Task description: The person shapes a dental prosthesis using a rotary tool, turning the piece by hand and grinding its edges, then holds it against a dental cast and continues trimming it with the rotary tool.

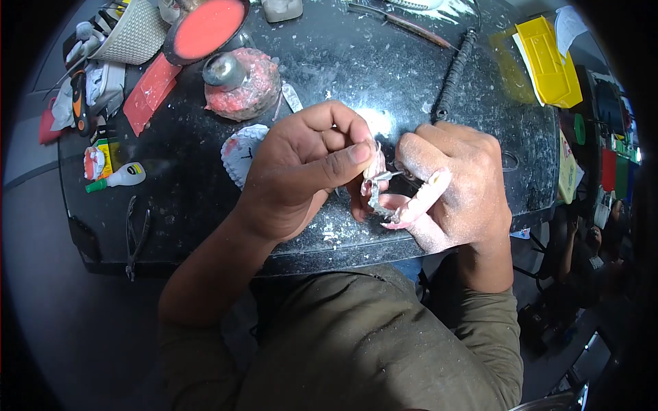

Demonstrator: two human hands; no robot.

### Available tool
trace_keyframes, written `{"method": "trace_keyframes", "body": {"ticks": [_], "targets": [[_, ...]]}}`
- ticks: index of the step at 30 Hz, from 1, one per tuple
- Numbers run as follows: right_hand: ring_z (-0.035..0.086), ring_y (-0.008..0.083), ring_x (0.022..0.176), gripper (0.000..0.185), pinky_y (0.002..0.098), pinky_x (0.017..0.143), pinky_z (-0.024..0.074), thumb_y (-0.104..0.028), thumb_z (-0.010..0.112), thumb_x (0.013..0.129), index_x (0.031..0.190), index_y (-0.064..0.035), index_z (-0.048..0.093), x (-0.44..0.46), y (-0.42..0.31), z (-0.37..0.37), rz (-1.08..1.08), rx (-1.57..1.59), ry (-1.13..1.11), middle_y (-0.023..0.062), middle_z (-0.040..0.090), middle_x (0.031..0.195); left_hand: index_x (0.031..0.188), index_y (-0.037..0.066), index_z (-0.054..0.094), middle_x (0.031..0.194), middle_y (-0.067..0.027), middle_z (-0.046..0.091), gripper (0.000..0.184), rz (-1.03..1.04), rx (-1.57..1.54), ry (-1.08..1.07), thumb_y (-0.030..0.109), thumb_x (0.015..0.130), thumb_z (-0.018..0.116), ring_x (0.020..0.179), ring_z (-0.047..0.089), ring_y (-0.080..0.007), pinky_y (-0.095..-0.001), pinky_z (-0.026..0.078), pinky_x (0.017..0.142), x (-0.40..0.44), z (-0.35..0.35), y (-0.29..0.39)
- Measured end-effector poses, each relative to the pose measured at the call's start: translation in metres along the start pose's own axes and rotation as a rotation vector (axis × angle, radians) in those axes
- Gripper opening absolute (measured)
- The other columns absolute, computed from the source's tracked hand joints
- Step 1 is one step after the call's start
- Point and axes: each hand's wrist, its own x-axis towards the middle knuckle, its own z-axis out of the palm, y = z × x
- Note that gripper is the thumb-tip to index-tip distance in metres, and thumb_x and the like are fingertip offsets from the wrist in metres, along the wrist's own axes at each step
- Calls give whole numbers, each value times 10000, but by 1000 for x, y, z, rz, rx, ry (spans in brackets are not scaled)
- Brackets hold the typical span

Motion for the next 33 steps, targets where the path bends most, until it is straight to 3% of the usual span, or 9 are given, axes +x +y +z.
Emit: {"method": "trace_keyframes", "body": {"ticks": [33], "targets": [[555, 240, 545, 488, 387, 496, 432, -522, 857, 738, 882, -102, 656, 0, 1, -1, 15, -37, -3, 42, 519, 673, 1202, -1, 517, 1009, -160, 686, 165, 23, 38, -19, 61, 1062, 579, 880, 696, -177, -333, 580, 736, 0, -4, -2]]}}
